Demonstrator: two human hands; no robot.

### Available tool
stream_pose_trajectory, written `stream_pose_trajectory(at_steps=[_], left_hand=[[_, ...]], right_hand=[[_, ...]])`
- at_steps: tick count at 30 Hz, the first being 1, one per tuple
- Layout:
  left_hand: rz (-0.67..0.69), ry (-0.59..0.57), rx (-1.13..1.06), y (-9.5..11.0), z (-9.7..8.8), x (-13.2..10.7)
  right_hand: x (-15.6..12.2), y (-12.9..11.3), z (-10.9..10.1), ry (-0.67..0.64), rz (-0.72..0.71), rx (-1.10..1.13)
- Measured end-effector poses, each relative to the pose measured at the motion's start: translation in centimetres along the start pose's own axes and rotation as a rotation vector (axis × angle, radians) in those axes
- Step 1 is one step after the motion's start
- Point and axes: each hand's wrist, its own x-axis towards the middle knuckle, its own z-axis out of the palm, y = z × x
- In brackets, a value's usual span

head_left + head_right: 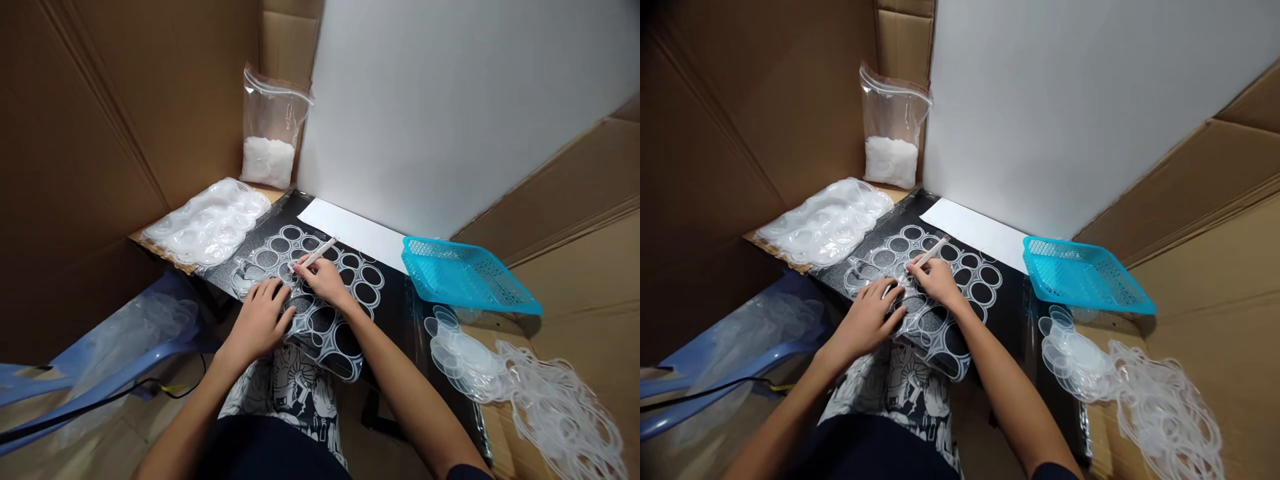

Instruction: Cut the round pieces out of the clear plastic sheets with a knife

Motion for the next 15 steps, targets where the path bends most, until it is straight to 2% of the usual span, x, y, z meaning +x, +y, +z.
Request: stream_pose_trajectory(at_steps=[3,7,9,12,13,15], left_hand=[[0.012,-0.031,0.009,-1.1,0.7,-0.7],[-0.005,-0.016,-0.005,-1.1,1.4,-1.4],[-0.013,-0.006,-0.010,-1.0,1.5,-1.5],[-0.016,-0.008,-0.011,-0.9,1.5,-1.5],[-0.016,-0.012,-0.011,-0.9,1.5,-1.4],[-0.018,-0.019,-0.012,-0.9,1.4,-1.4]], right_hand=[[-0.1,0.6,0.7,-0.031,-0.011,0.056],[0.1,0.2,1.0,-0.049,-0.031,0.060],[0.3,-0.3,1.1,0.027,-0.030,0.028],[0.6,-1.1,0.8,0.291,-0.031,-0.137],[0.7,-1.2,0.7,0.321,-0.039,-0.194],[0.8,-1.3,0.5,0.243,-0.065,-0.244]])
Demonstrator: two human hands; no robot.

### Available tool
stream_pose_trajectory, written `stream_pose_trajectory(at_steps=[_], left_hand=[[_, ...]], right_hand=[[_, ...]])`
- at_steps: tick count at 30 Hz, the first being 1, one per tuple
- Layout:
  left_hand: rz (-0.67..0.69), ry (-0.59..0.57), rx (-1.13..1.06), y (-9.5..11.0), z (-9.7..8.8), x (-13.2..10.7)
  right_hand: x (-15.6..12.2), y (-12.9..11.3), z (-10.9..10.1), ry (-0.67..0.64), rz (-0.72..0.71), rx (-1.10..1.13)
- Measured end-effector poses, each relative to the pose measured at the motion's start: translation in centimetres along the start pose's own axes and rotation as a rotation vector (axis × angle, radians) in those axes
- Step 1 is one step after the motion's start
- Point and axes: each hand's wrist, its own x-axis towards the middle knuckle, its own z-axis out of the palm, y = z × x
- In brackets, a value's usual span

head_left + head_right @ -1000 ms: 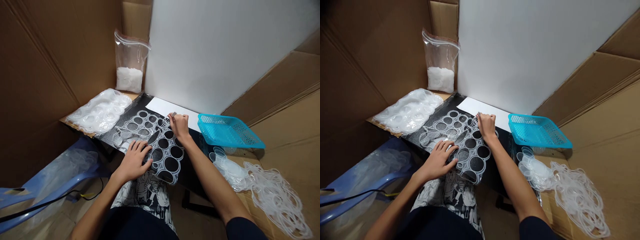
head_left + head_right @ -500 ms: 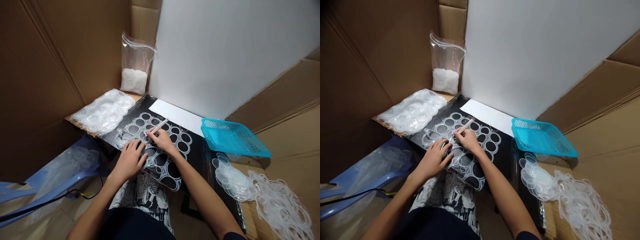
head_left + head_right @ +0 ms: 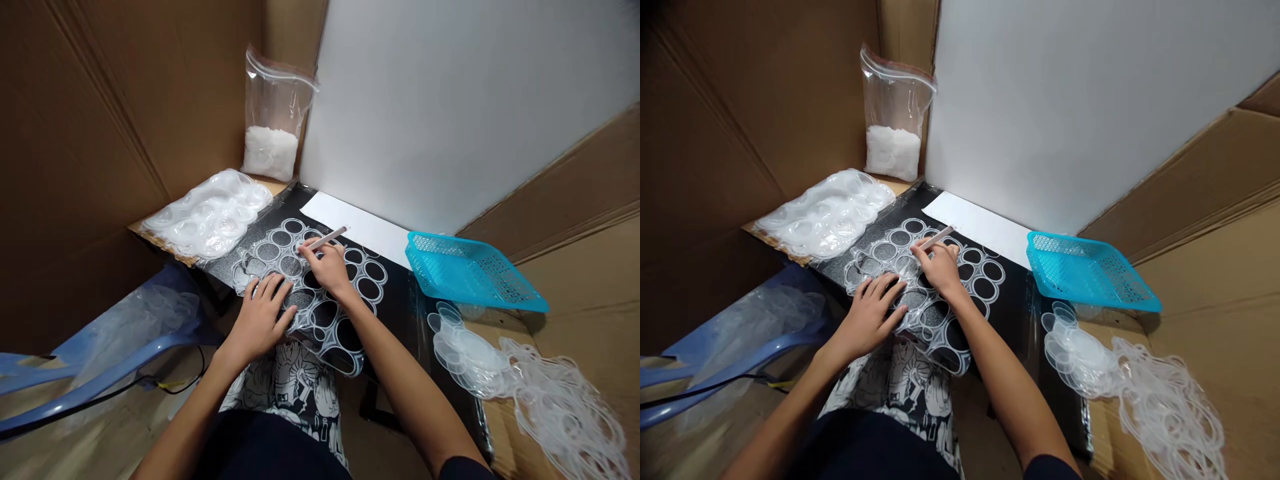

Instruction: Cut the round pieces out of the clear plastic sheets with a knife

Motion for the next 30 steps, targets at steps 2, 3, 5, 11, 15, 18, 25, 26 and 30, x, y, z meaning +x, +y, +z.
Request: stream_pose_trajectory(at_steps=[2,3,5,11,15,18,25,26,30], left_hand=[[0.000,-0.005,-0.003,0.1,-0.1,0.1],[0.002,-0.007,-0.006,0.1,-0.1,0.1],[0.008,-0.012,-0.012,0.2,-0.3,0.2],[0.023,-0.028,-0.042,0.1,-1.1,0.4],[-0.045,0.041,-0.121,-0.3,-1.9,2.2],[-0.155,0.200,-0.199,-0.7,-2.3,4.5],[-0.215,0.259,-0.667,-0.8,-2.5,6.7],[-0.251,0.269,-0.720,-0.8,-2.5,6.6],[-0.417,0.297,-0.888,-0.8,-2.5,6.0]], right_hand=[[-0.1,0.1,0.1,-0.130,-0.029,0.029],[-0.3,0.1,0.3,-0.175,-0.029,0.052],[-0.7,0.3,0.7,-0.225,-0.013,0.092],[-1.2,0.8,1.3,-0.224,0.050,0.236],[-1.0,1.0,0.9,-0.175,0.063,0.404],[-0.7,1.0,0.5,-0.190,0.073,0.524],[-0.7,1.3,-0.2,-0.142,0.190,0.750],[-0.8,1.3,-0.3,-0.134,0.202,0.787],[-0.8,1.2,-0.4,-0.115,0.262,0.852]])
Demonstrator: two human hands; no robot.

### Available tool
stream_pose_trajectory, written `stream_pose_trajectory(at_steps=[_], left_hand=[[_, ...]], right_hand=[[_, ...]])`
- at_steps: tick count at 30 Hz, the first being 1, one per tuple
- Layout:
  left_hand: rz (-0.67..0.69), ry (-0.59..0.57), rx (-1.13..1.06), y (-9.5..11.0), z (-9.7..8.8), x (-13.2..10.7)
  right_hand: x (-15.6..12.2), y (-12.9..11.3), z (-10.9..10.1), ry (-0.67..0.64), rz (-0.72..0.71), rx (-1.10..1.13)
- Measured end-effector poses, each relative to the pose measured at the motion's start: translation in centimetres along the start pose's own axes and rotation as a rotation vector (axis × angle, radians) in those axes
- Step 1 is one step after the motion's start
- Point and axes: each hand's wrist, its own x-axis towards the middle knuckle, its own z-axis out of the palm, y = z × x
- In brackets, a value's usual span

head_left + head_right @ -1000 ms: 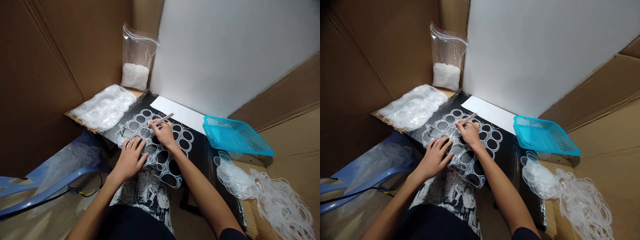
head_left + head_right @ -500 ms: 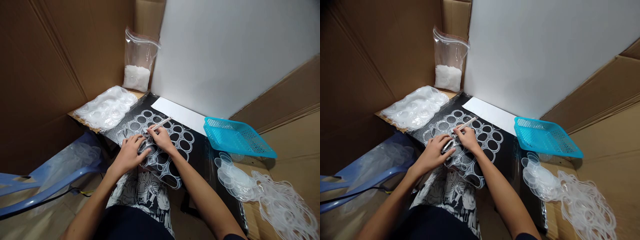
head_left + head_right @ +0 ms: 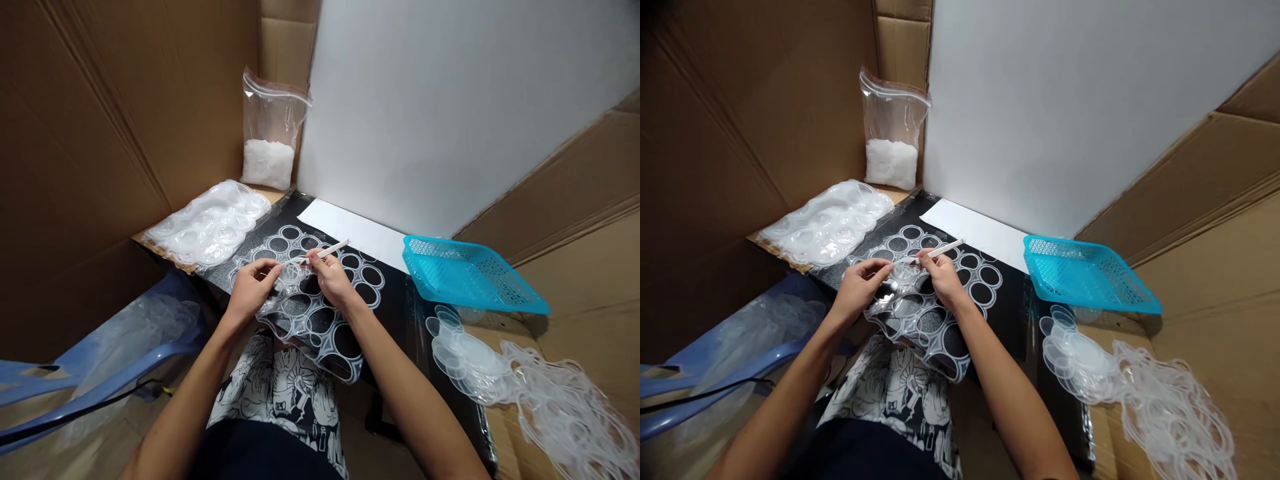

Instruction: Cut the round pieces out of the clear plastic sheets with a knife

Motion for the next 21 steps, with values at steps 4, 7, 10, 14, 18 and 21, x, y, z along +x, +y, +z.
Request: stream_pose_trajectory(at_steps=[4,7,10,14,18,21], left_hand=[[0.012,0.009,-0.021,0.5,0.5,-0.7],[0.029,-0.094,-0.038,0.8,1.5,-1.2],[0.033,-0.095,-0.096,0.7,2.3,-1.3],[-0.025,-0.122,-0.214,0.3,2.2,-1.2],[-0.081,-0.256,-0.164,0.3,0.8,-1.6],[-0.085,-0.411,-0.043,0.4,-0.3,-2.0]], right_hand=[[-0.2,0.0,0.2,0.005,-0.017,-0.002],[-0.5,0.1,0.4,-0.014,-0.058,-0.029],[-0.7,0.0,0.6,-0.024,-0.066,-0.041],[-0.7,-0.1,0.6,-0.015,-0.079,-0.007],[-0.3,-0.3,0.4,0.084,-0.074,0.054],[-0.1,-0.4,0.1,0.151,-0.064,0.107]])
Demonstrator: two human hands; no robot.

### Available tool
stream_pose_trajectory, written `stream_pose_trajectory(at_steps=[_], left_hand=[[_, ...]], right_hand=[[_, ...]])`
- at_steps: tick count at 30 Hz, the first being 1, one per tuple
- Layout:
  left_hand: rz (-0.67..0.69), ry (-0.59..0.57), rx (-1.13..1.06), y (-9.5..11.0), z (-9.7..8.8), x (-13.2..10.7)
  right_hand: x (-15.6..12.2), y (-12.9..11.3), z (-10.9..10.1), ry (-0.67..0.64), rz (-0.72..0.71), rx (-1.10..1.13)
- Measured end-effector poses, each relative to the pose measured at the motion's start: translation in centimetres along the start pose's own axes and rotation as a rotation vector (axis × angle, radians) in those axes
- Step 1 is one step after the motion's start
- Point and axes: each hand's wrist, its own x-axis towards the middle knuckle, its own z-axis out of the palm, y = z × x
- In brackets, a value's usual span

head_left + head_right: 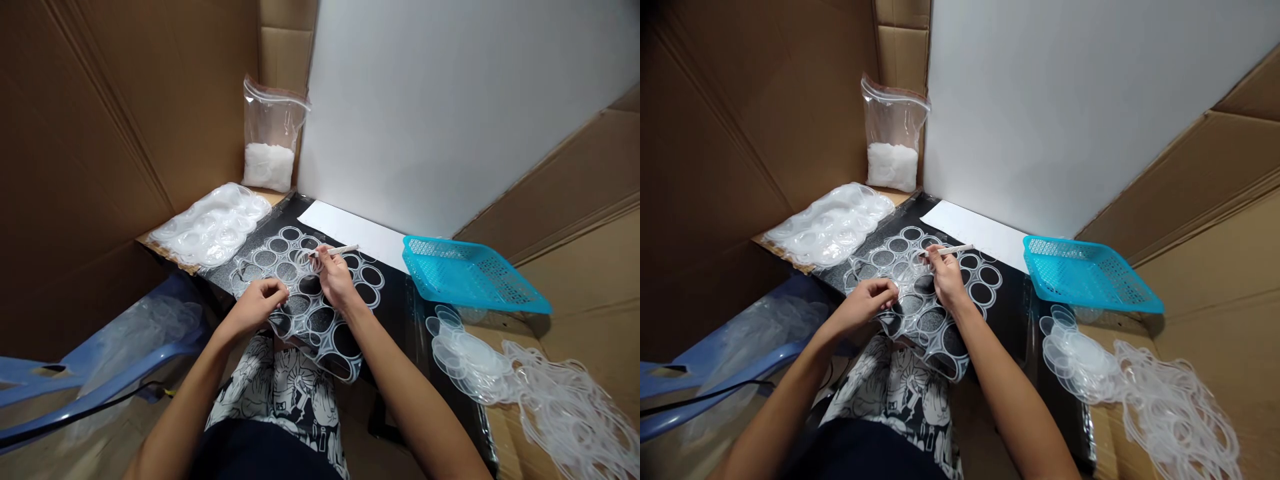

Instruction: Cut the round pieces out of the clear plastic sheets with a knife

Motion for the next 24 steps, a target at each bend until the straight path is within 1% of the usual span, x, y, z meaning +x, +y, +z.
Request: stream_pose_trajectory(at_steps=[1,2,4,6,7,8,10,13,14,15,18,19,20,22,24], left_hand=[[0.005,-0.017,0.049,0.0,-0.2,-0.2],[0.022,0.000,0.102,0.0,-0.4,-0.3],[0.090,0.099,0.241,-0.2,-0.6,-0.5],[0.200,0.195,0.410,-0.7,-0.7,-0.5],[0.257,0.209,0.493,-1.1,-0.7,-0.5],[0.305,0.200,0.571,-1.5,-0.7,-0.6],[0.358,0.157,0.699,-2.3,-0.8,-0.8],[0.355,0.135,0.822,-3.2,-0.8,-1.4],[0.348,0.141,0.844,-3.3,-0.8,-1.6],[0.342,0.145,0.859,-3.4,-0.8,-1.7],[0.327,0.154,0.887,-3.5,-0.6,-2.0],[0.323,0.155,0.893,-3.5,-0.6,-2.1],[0.319,0.156,0.896,-3.5,-0.5,-2.1],[0.315,0.156,0.902,-3.6,-0.5,-2.1],[0.313,0.156,0.907,-3.6,-0.5,-2.0]], right_hand=[[0.0,0.0,-0.1,0.013,-0.008,-0.006],[0.0,0.0,-0.2,0.020,-0.022,-0.031],[-0.1,0.1,-0.4,0.017,-0.063,-0.133],[-0.1,0.2,-0.4,0.020,-0.114,-0.254],[0.0,0.2,-0.4,0.020,-0.138,-0.308],[0.1,0.3,-0.2,0.011,-0.156,-0.357],[0.5,0.3,0.1,-0.061,-0.164,-0.463],[1.7,0.2,0.8,-0.247,-0.124,-0.630],[2.2,0.0,1.1,-0.266,-0.121,-0.663],[2.7,-0.1,1.3,-0.246,-0.129,-0.678],[3.5,-0.5,1.9,-0.068,-0.201,-0.674],[3.4,-0.4,2.1,-0.045,-0.226,-0.674],[3.2,-0.3,2.2,-0.064,-0.242,-0.680],[2.4,0.2,2.3,-0.187,-0.243,-0.709],[1.4,1.0,2.3,-0.321,-0.202,-0.739]])
